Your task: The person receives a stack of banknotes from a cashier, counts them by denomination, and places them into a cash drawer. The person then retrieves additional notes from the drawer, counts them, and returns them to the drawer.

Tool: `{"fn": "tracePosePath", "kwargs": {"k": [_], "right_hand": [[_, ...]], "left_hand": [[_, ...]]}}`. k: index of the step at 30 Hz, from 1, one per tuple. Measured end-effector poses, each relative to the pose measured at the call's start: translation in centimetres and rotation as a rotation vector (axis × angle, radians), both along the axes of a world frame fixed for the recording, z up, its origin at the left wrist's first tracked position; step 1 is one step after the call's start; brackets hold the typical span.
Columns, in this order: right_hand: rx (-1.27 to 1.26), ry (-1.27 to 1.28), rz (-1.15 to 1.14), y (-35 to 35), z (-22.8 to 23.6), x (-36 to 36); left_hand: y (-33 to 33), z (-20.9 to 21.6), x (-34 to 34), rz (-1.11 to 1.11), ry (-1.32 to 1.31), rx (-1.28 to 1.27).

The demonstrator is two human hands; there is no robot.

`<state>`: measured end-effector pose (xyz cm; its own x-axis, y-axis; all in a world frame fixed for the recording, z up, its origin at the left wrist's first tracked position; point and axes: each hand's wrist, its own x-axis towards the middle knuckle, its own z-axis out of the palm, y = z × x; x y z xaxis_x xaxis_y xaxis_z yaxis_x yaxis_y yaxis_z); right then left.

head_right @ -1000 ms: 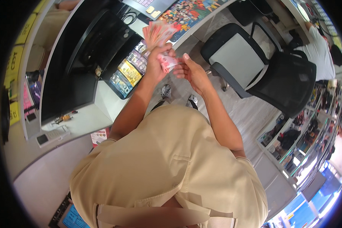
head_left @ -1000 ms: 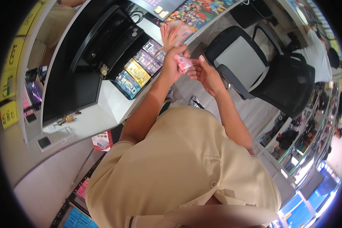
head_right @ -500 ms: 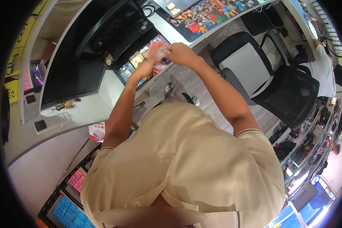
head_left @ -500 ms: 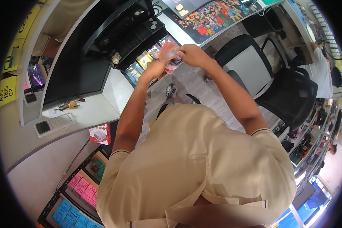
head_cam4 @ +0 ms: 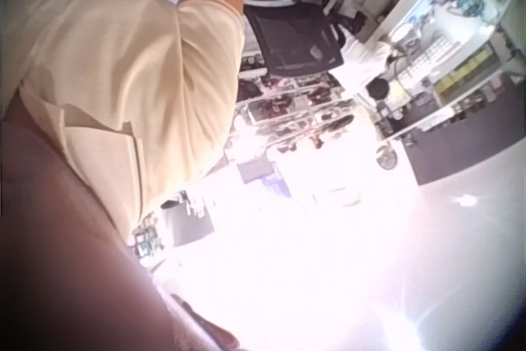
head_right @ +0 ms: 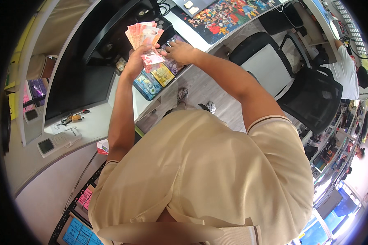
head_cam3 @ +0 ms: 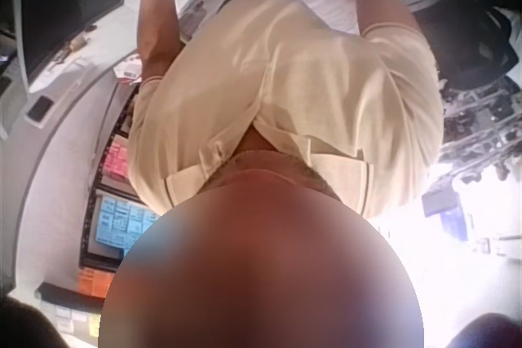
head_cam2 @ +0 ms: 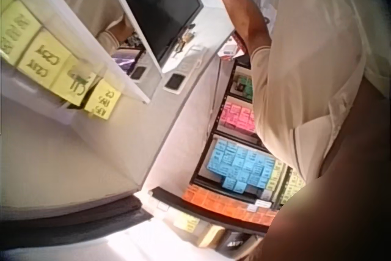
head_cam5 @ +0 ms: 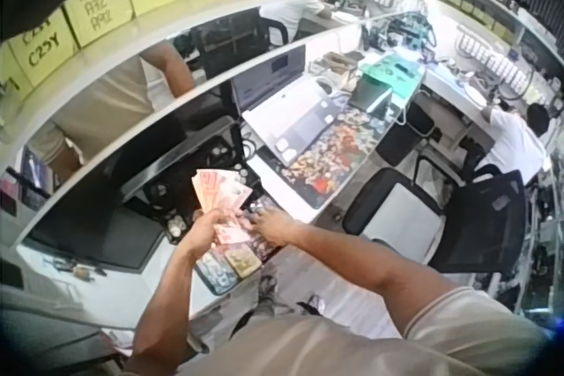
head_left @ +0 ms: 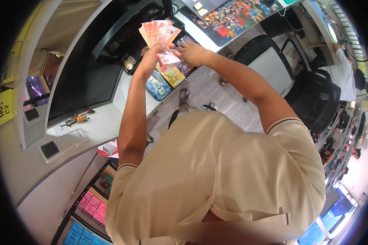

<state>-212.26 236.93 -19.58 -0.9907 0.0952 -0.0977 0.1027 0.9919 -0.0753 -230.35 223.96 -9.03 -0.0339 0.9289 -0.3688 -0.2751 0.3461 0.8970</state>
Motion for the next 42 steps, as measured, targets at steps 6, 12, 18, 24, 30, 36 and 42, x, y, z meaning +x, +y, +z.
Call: {"fn": "tracePosePath", "kwargs": {"k": [6,12,18,24,30,36,42], "right_hand": [[-0.305,0.182,0.005,1.1,0.9,1.9],[-0.705,0.401,-0.675,-0.4,7.0,12.1],[-1.234,0.696,-1.125,-4.3,10.6,17.8],[-0.818,0.817,-0.689,-7.5,12.3,16.5],[-1.222,0.912,-0.550,-8.7,12.6,15.3],[-2.146,0.884,-0.785,-10.2,11.4,13.9],[-1.938,0.687,-0.982,-10.2,10.0,14.6]], "left_hand": [[-0.8,-1.1,0.3,-0.096,-0.059,-0.078],[-2.0,-5.2,3.3,-0.276,0.016,-0.212],[-1.9,-6.3,5.5,-0.088,0.111,-0.174],[-2.8,-1.8,8.3,0.114,-0.498,-0.148],[-3.3,-0.1,11.2,0.224,-0.357,-0.018],[-3.8,0.2,12.4,0.313,0.030,0.159],[-4.4,0.7,12.2,0.401,0.112,0.228]]}}
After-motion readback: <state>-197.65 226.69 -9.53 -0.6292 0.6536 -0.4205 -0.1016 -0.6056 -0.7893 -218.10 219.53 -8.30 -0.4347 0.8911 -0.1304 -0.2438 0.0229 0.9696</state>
